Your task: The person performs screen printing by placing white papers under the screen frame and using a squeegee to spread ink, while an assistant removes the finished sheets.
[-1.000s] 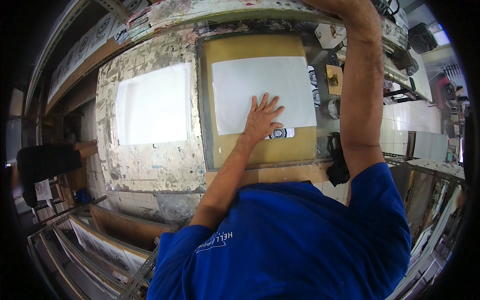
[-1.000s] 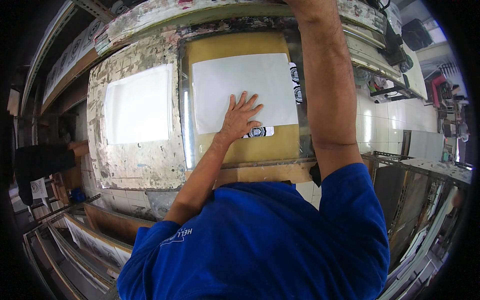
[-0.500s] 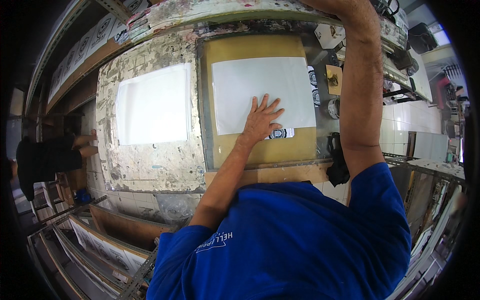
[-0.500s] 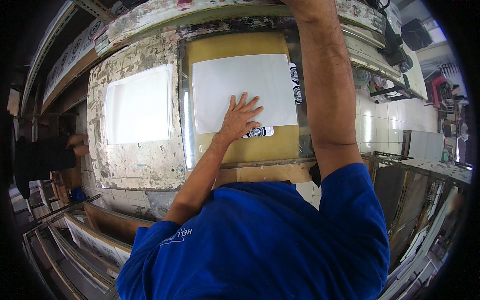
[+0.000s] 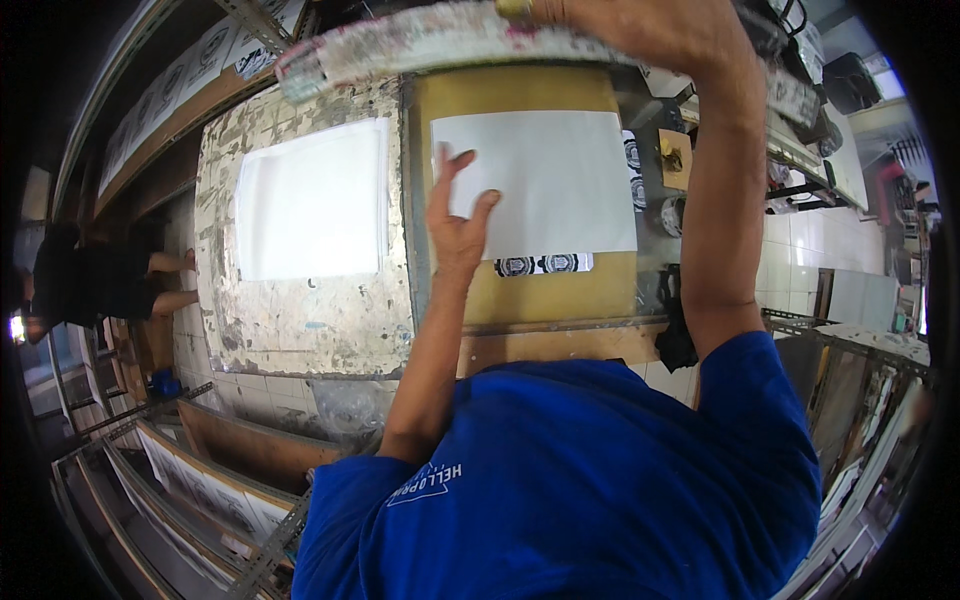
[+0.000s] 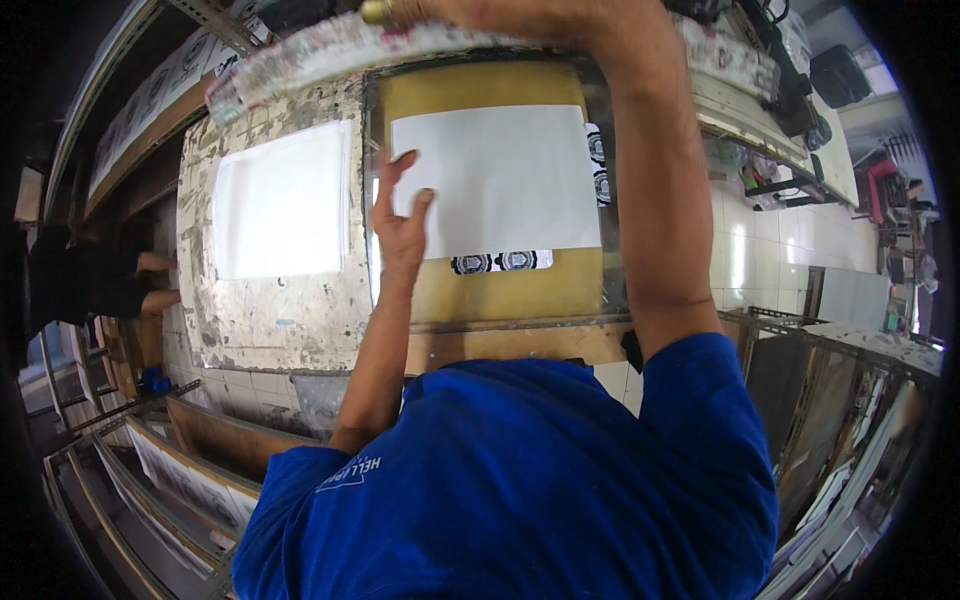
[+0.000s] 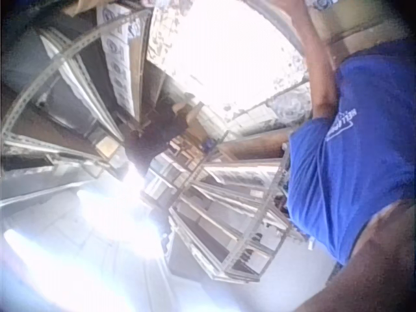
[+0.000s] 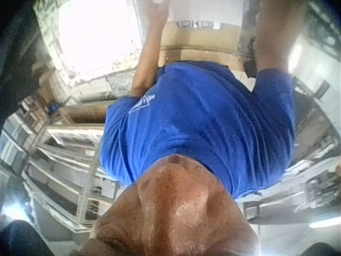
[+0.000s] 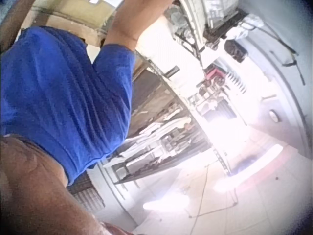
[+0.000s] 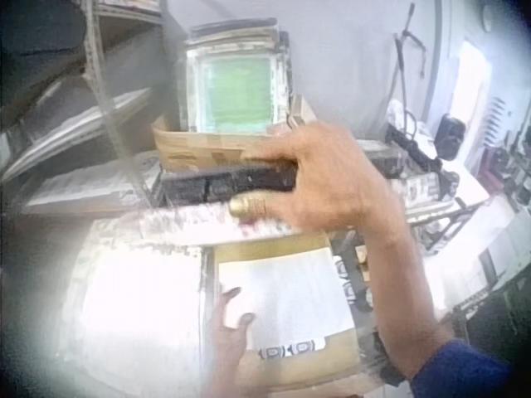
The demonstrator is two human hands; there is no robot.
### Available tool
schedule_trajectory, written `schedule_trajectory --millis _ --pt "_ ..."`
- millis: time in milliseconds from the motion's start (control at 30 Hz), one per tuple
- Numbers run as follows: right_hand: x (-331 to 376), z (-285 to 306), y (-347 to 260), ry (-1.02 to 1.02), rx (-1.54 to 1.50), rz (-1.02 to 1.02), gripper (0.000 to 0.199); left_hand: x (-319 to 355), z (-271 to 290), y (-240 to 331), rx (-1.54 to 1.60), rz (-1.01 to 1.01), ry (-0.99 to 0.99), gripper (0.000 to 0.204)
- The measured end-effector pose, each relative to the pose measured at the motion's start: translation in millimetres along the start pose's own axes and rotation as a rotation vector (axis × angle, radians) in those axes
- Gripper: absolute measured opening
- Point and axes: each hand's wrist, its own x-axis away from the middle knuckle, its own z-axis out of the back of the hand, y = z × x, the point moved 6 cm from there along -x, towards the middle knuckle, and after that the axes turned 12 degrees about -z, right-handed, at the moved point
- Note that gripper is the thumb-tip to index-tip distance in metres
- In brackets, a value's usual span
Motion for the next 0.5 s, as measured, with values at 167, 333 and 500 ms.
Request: schedule_trajectory --millis 167,333,500 --pt "75 -33 -5 0.149 0.085 0.096 0.055 -19 63 44 0.461 -0.023 0.412 0.124" --pt "154 -77 -6 0.108 0.076 0.041 0.041 43 83 43 0.357 0.428 0.355 0.12" --pt "181 -145 29 -0.115 -0.204 -0.191 0.039 139 89 -12 0.122 0.413 0.133 0.103"
